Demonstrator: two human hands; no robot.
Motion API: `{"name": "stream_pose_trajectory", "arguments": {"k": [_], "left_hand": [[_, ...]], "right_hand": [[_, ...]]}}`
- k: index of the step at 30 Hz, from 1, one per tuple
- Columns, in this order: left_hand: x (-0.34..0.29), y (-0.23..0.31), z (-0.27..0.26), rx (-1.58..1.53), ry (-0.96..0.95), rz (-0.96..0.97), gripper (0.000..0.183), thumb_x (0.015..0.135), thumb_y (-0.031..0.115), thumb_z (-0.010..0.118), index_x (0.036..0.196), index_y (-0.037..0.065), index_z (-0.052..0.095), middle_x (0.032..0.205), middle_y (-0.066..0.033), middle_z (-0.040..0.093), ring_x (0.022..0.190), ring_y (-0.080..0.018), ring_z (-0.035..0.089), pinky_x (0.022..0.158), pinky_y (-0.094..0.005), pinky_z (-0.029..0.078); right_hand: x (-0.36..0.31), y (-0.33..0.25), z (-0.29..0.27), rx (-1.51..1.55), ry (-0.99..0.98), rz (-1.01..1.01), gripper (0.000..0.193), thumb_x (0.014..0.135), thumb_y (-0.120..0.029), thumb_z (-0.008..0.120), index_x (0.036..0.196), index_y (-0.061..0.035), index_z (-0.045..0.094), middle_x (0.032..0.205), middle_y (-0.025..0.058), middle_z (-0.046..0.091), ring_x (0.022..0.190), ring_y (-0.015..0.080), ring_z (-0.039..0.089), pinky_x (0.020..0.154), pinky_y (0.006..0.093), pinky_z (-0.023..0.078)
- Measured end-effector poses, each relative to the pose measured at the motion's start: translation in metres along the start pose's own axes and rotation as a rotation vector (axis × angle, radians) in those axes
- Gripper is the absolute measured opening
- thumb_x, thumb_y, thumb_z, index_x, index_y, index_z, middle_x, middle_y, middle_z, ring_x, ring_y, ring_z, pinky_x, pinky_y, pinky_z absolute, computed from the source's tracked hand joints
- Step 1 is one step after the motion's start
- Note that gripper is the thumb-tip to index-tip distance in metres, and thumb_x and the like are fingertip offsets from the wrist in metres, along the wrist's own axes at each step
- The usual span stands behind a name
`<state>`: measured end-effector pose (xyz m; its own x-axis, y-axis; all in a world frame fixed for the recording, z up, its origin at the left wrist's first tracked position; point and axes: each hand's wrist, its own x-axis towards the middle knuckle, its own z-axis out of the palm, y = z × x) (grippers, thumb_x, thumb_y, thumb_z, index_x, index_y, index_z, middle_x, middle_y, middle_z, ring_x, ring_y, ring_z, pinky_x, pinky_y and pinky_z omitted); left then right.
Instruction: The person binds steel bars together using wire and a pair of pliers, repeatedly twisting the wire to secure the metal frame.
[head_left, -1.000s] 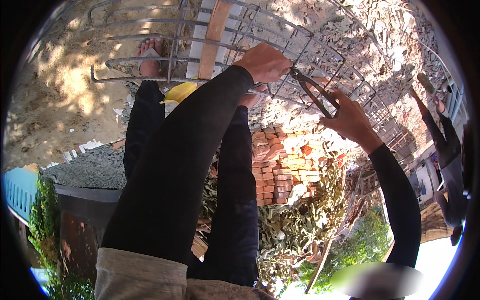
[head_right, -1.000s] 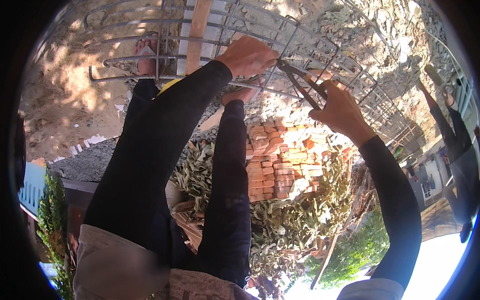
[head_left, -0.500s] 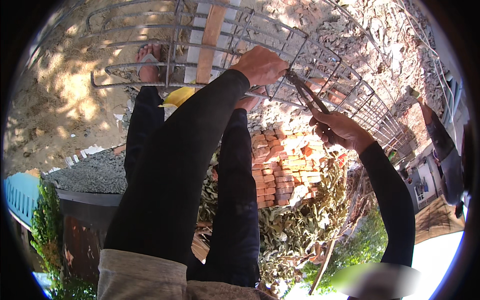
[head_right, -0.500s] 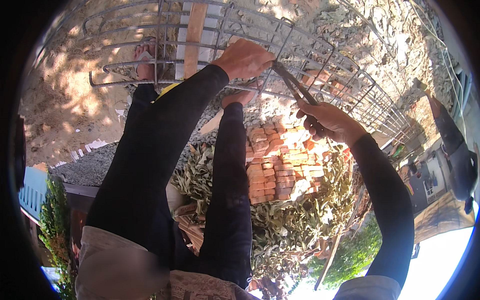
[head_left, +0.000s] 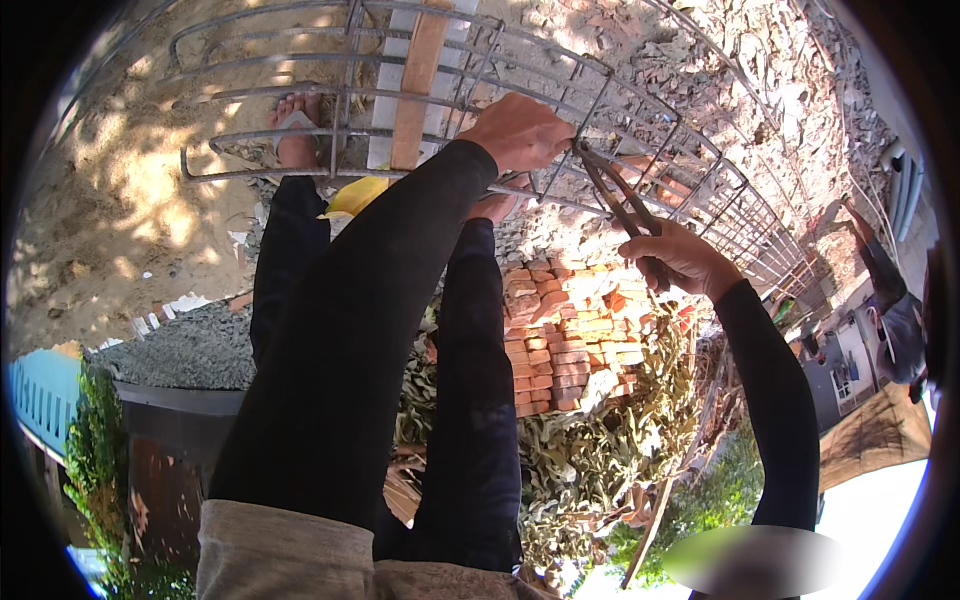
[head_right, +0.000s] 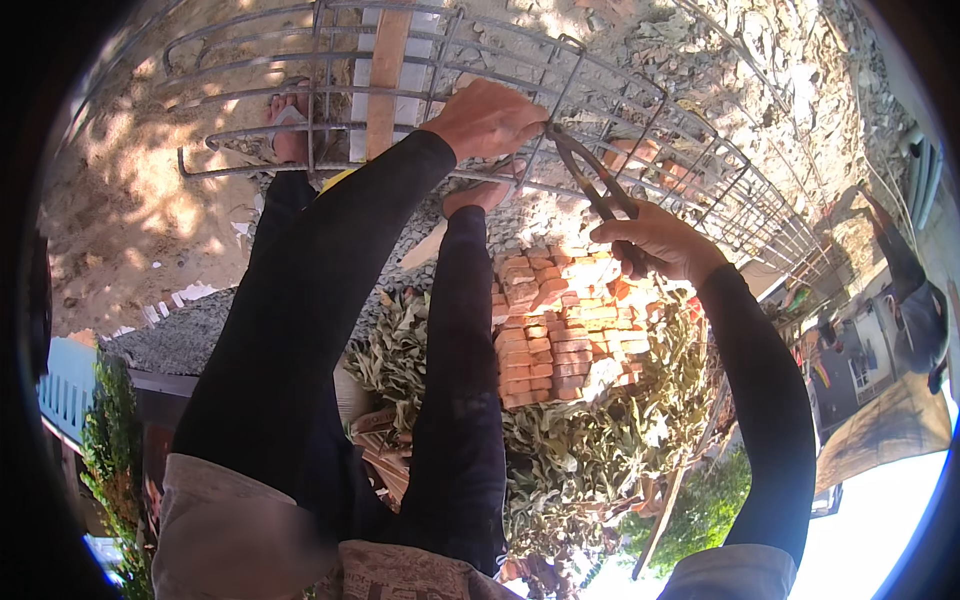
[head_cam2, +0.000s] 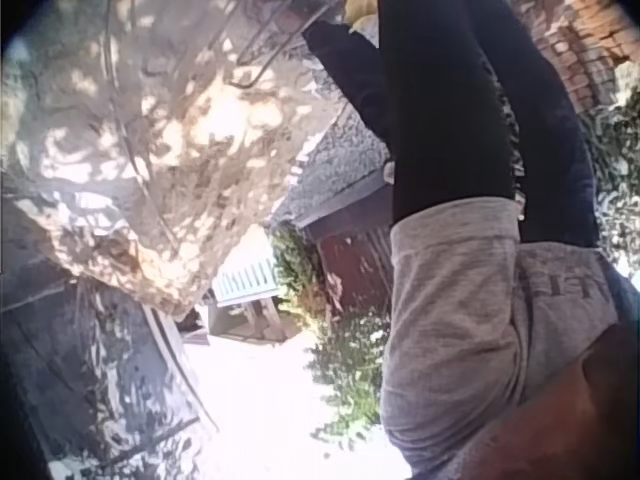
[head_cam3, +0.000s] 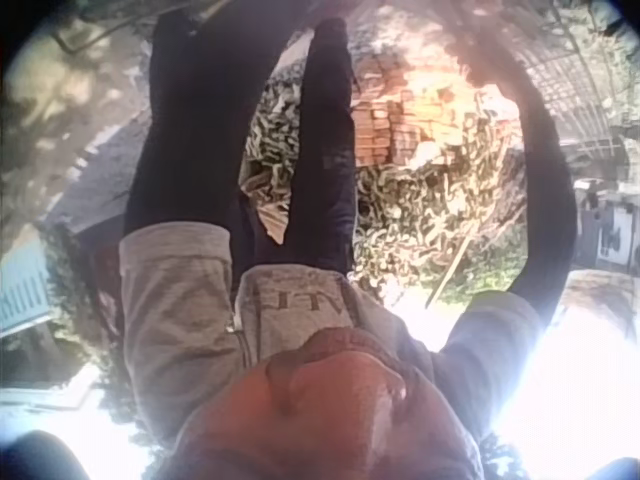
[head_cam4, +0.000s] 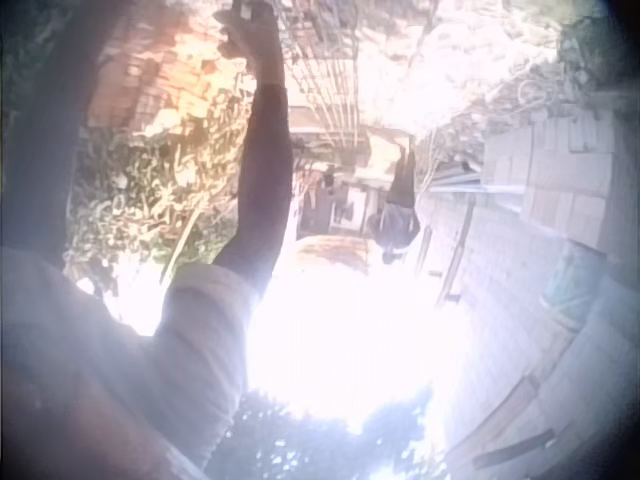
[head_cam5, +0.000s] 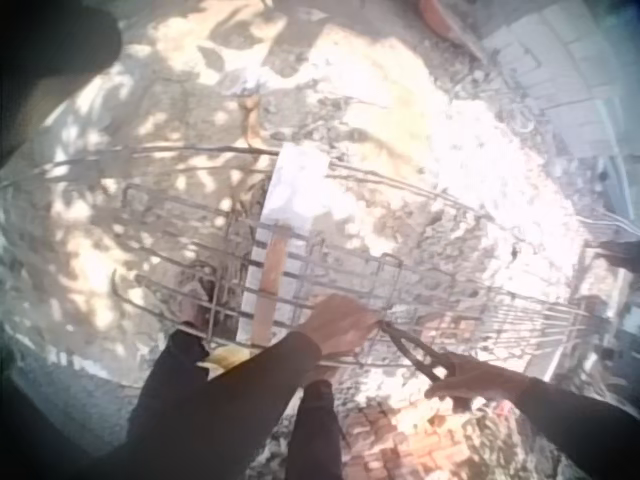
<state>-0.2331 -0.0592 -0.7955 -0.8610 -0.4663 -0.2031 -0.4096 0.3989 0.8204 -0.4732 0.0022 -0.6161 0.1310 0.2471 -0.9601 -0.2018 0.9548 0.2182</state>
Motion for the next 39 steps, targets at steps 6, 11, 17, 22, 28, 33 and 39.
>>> {"name": "stream_pose_trajectory", "arguments": {"k": [6, 11, 17, 22, 28, 33, 39], "left_hand": [[-0.002, -0.002, 0.001, -0.001, 0.018, -0.012, 0.017, 0.092, 0.029, 0.064, 0.093, 0.014, 0.072, 0.074, -0.01, 0.068, 0.072, -0.0331, 0.069, 0.065, -0.0493, 0.054], [-0.004, -0.006, -0.002, 0.018, -0.019, -0.021, 0.017, 0.092, 0.029, 0.063, 0.095, 0.015, 0.072, 0.074, -0.0096, 0.068, 0.073, -0.0329, 0.069, 0.066, -0.0492, 0.054], [0.002, 0.001, -0.002, 0.032, 0.005, 0.021, 0.019, 0.093, 0.031, 0.063, 0.098, 0.015, 0.073, 0.076, -0.0094, 0.069, 0.076, -0.0332, 0.069, 0.068, -0.0496, 0.054], [-0.006, -0.004, 0.001, 0.038, -0.028, 0.014, 0.025, 0.096, 0.033, 0.062, 0.108, 0.015, 0.074, 0.08, -0.0089, 0.072, 0.078, -0.0326, 0.07, 0.071, -0.0483, 0.054], [-0.009, 0.005, -0.017, 0.052, -0.028, -0.07, 0.037, 0.092, 0.028, 0.063, 0.125, 0.011, 0.067, 0.095, -0.014, 0.072, 0.092, -0.0335, 0.069, 0.082, -0.047, 0.055], [-0.042, 0.057, -0.023, -0.084, 0.293, -0.107, 0.041, 0.095, 0.018, 0.064, 0.133, 0.003, 0.06, 0.122, -0.0174, 0.065, 0.112, -0.0367, 0.062, 0.098, -0.0437, 0.05], [-0.102, 0.116, -0.012, -0.484, 0.082, -0.613, 0.05, 0.103, 0.035, 0.058, 0.139, 0.0, 0.057, 0.129, -0.0237, 0.065, 0.121, -0.0317, 0.063, 0.103, -0.0385, 0.047]], "right_hand": [[-0.016, -0.01, 0.036, -1.529, 1.024, -0.613, 0.044, 0.093, -0.032, 0.07, 0.12, 0.0013, 0.059, 0.084, 0.0146, 0.069, 0.077, 0.0345, 0.071, 0.071, 0.0481, 0.055], [-0.006, -0.033, 0.009, -0.469, 0.201, 0.06, 0.038, 0.095, -0.042, 0.072, 0.095, -0.0037, 0.065, 0.069, 0.0057, 0.064, 0.06, 0.0175, 0.067, 0.05, 0.0331, 0.053], [0.001, 0.009, -0.002, -0.098, 0.034, -0.016, 0.049, 0.091, -0.036, 0.079, 0.115, 0.003, 0.061, 0.073, 0.0063, 0.069, 0.057, 0.0125, 0.066, 0.048, 0.0246, 0.05], [-0.02, -0.009, 0.029, -1.2, 0.71, -0.538, 0.051, 0.074, -0.017, 0.078, 0.118, -0.0081, 0.055, 0.097, 0.0182, 0.068, 0.083, 0.0377, 0.071, 0.072, 0.0505, 0.057], [-0.007, -0.029, -0.004, -1.729, 0.851, -0.65, 0.039, 0.088, -0.026, 0.074, 0.115, 0.0003, 0.065, 0.093, 0.0133, 0.066, 0.086, 0.027, 0.069, 0.076, 0.0443, 0.055], [0.006, -0.024, -0.064, -0.28, -0.186, -0.047, 0.04, 0.096, -0.042, 0.07, 0.094, -0.002, 0.069, 0.066, 0.0064, 0.063, 0.056, 0.0171, 0.063, 0.051, 0.0345, 0.051], [0.025, 0.089, 0.047, -0.133, 0.178, -0.401, 0.033, 0.102, -0.032, 0.058, 0.095, 0.0002, 0.063, 0.07, 0.0052, 0.066, 0.056, 0.0146, 0.064, 0.049, 0.0317, 0.05]]}}
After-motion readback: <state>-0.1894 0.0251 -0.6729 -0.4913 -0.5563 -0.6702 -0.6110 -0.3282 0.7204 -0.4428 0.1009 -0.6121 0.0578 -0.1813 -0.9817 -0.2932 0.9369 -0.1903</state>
